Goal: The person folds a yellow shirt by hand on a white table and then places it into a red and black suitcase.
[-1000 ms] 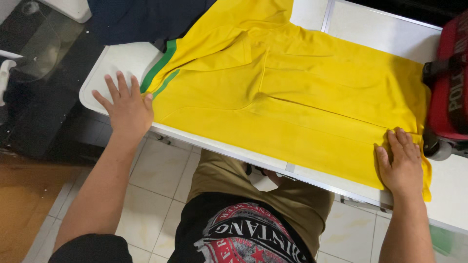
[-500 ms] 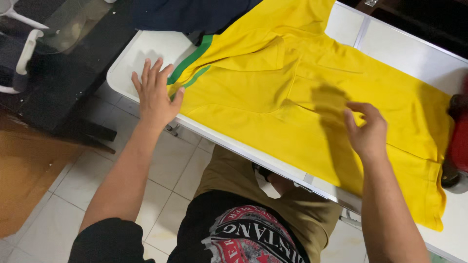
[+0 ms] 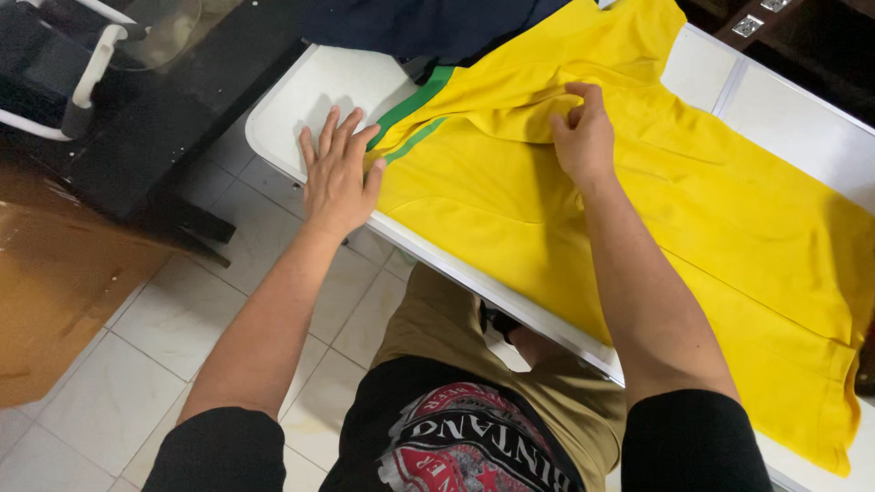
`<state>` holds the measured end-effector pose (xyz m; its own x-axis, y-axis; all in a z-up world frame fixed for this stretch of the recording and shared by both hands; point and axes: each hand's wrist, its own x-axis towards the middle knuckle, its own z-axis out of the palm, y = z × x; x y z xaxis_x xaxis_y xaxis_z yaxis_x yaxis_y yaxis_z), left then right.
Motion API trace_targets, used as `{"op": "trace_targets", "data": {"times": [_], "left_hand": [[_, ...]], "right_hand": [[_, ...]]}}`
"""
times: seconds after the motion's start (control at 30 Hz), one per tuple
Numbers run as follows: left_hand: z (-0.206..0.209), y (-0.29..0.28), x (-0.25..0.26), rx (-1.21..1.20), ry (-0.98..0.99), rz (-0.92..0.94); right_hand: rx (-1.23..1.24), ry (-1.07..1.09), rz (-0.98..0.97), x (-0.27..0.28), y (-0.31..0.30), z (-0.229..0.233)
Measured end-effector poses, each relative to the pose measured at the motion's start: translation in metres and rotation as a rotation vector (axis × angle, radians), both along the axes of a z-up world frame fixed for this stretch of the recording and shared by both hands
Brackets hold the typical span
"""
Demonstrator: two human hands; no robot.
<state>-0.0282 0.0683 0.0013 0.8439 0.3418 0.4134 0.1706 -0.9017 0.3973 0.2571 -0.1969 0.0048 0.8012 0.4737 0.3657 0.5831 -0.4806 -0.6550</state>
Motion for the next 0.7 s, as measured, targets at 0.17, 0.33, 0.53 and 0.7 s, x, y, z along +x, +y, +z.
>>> {"op": "trace_targets", "data": {"times": [0.17, 0.33, 0.53, 0.7], "left_hand": [[0.003, 0.000, 0.000, 0.057, 0.008, -0.042], [-0.001, 0.001, -0.001, 0.039, 0.020, -0.029], [-0.005, 0.005, 0.001, -0.010, 0.004, -0.038], [-0.009, 0.008, -0.003, -0.035, -0.081, -0.069]], "right_hand": [[0.587, 0.551, 0.144, -0.022, -0.018, 0.058], [0.788, 0.668, 0.252, -0.068, -0.061, 0.104], [0.715, 0.657, 0.139, -0.132, -0.113, 0.106], [0.553, 0.586, 0.128, -0.160, -0.132, 0.084]]}}
